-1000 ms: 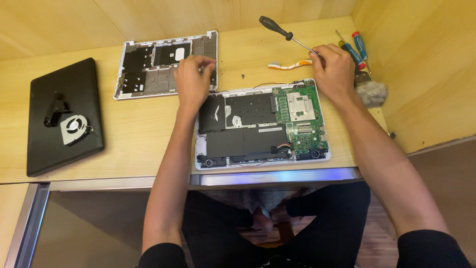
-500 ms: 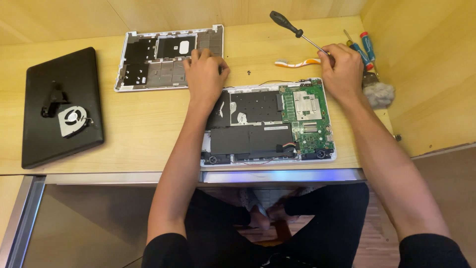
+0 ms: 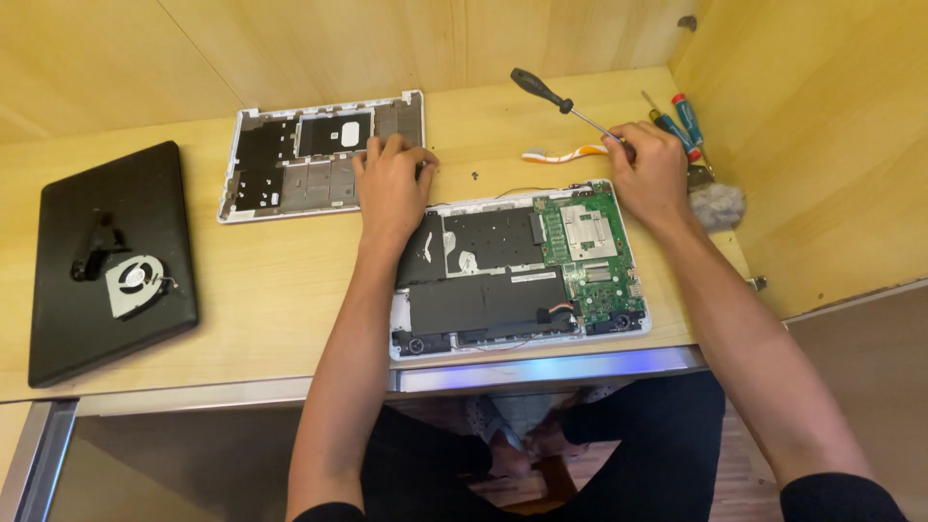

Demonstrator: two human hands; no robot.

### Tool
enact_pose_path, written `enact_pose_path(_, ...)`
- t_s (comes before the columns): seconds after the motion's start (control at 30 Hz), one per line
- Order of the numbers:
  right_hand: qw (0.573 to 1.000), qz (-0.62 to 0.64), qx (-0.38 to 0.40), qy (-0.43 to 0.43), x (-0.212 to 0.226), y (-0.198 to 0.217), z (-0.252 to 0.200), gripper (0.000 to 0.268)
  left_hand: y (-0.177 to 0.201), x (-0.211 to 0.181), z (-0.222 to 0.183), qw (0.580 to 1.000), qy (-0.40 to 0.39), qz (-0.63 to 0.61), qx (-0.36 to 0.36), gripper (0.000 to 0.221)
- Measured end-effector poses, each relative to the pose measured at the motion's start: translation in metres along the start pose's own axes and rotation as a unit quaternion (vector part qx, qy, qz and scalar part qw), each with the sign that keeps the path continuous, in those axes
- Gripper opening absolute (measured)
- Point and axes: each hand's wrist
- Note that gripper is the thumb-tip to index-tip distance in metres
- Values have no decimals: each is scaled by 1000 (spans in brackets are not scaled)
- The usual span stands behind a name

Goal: Disassembling a laptop to access internal components by removing screws and prying parts loose with a screwdriver.

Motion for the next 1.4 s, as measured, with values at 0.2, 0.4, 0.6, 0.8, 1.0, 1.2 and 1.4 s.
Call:
enact_pose_path(0.2,1000,20,-17,-9,7,1,2,6,-9,9,-1,1000,21,-13,11,3)
enact_pose_path(0.4,1000,22,-12,-10,3,0,0,4,-17,16,-2,999,32,-37,7,5)
enact_pose_path(0.6,1000,19,-10,-12,7,3,1,3,-13,11,-4,998,41,-41,19,11)
enact_pose_path(0.8,1000,22,-13,-2,2,0,4,3,-8,6,0,998,34,-34,29,5)
enact_pose_path(1.0,1000,1,10,-12,-3,-5,2,6,-37,24,17,988,-106,112,-15,10)
enact_pose_path(1.2,1000,-20,10,3,-24,-13,-1,6,-4,10,15,983,-158,51,-75,9)
enact_pose_path(1.4,999,-11,9,41,-13,-9,0,11,108,-42,-64,966,-183,-156,-100,10)
Point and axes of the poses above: each hand's wrist, its own z-axis towards the middle knuckle, its own y-axis out of the back of the hand, x = y × z
